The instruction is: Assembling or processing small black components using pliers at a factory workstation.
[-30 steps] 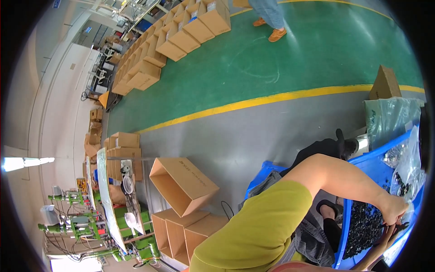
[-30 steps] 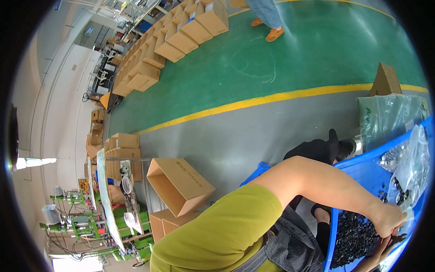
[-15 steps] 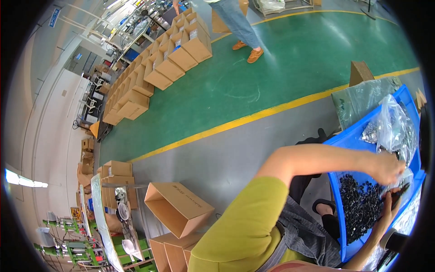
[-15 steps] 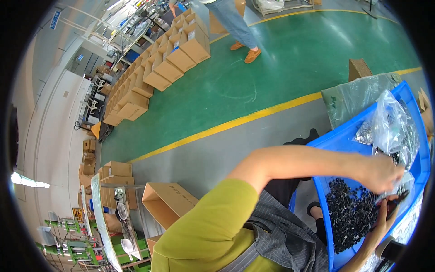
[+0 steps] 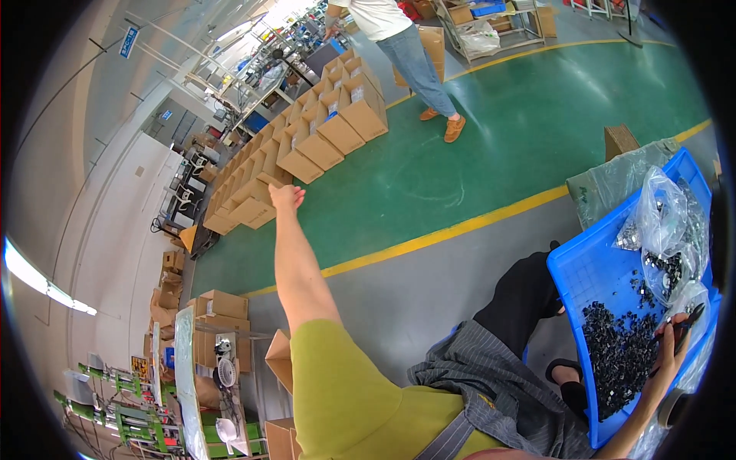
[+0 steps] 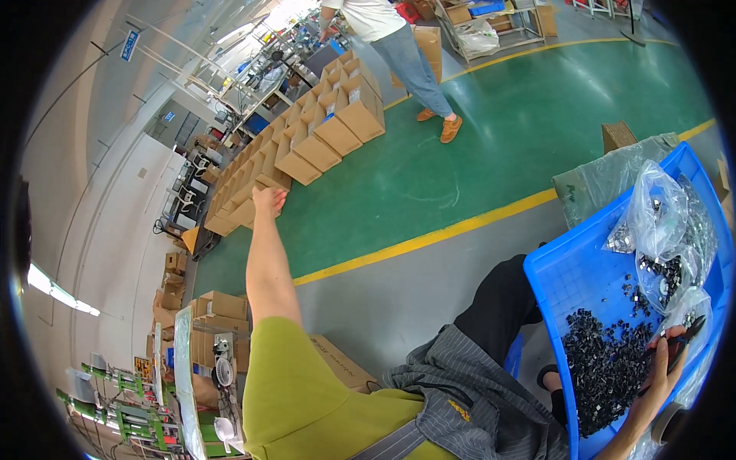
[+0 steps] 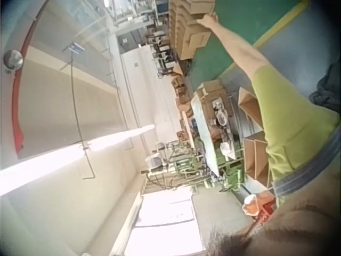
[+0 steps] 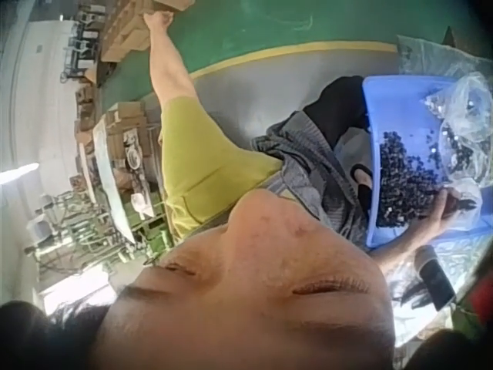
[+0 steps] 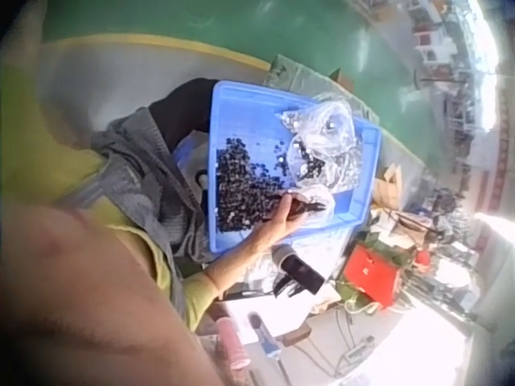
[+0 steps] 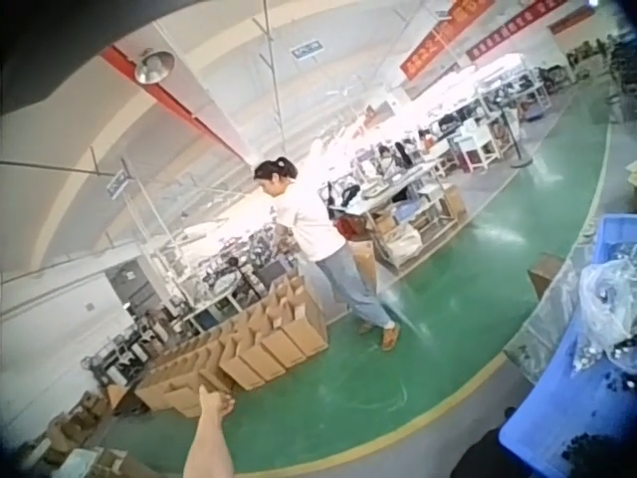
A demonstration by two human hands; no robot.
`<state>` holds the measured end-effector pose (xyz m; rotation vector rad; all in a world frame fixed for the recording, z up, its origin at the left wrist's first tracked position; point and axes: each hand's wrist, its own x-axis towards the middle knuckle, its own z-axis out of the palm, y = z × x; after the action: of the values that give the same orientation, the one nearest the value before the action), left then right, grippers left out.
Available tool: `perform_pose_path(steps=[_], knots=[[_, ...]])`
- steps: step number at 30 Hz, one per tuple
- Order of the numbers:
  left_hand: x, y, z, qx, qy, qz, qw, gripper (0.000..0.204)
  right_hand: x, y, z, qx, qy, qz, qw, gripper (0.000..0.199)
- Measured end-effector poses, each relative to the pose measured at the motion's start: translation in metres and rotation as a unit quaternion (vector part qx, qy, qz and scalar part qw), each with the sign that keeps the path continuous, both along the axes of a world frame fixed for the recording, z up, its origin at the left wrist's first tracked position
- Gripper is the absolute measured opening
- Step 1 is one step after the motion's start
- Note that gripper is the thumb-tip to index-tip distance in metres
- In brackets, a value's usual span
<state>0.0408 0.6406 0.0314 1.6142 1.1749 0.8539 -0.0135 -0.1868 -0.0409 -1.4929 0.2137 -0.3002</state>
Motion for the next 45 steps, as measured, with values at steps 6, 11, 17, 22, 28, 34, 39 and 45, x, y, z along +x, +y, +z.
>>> perform_pose_path(steps=[6, 11, 17, 22, 28, 34, 39, 45], knots=[[-0.028, 0.010, 0.035, -0.024, -0.026, -0.005, 0.999, 0.081, 0.003, -0.018, -0.013, 0.034, -0.013, 0.036, 0.999, 0.026], [-0.022, 0.009, 0.039, -0.020, -0.034, -0.015, 0.999, 0.081, 0.008, -0.021, -0.015, 0.052, -0.006, 0.058, 0.997, 0.025], [0.013, 0.018, 0.057, 0.280, 0.365, 0.022, 0.888, 0.045, 0.015, -0.029, -0.022, 0.066, 0.004, 0.061, 0.996, 0.026], [0.138, -0.281, 0.109, 0.692, -0.093, -0.293, 0.653, 0.018, 0.011, -0.048, -0.030, 0.062, 0.014, 0.081, 0.995, 0.028], [0.139, -0.636, -0.003, 0.564, -0.445, -0.584, 0.378, 0.007, 0.010, -0.035, -0.026, -0.133, -0.057, -0.090, 0.985, 0.033], [0.084, -0.752, -0.073, 0.223, -0.468, -0.642, 0.566, 0.005, 0.000, -0.044, -0.010, -0.170, -0.079, -0.187, 0.964, 0.031], [0.093, -0.712, -0.065, 0.179, -0.447, -0.690, 0.541, 0.004, -0.007, -0.045, -0.009, -0.118, -0.082, -0.160, 0.977, 0.029], [0.098, -0.634, 0.015, 0.206, -0.503, -0.568, 0.619, 0.024, -0.003, -0.039, -0.007, -0.106, -0.088, -0.153, 0.979, 0.029]])
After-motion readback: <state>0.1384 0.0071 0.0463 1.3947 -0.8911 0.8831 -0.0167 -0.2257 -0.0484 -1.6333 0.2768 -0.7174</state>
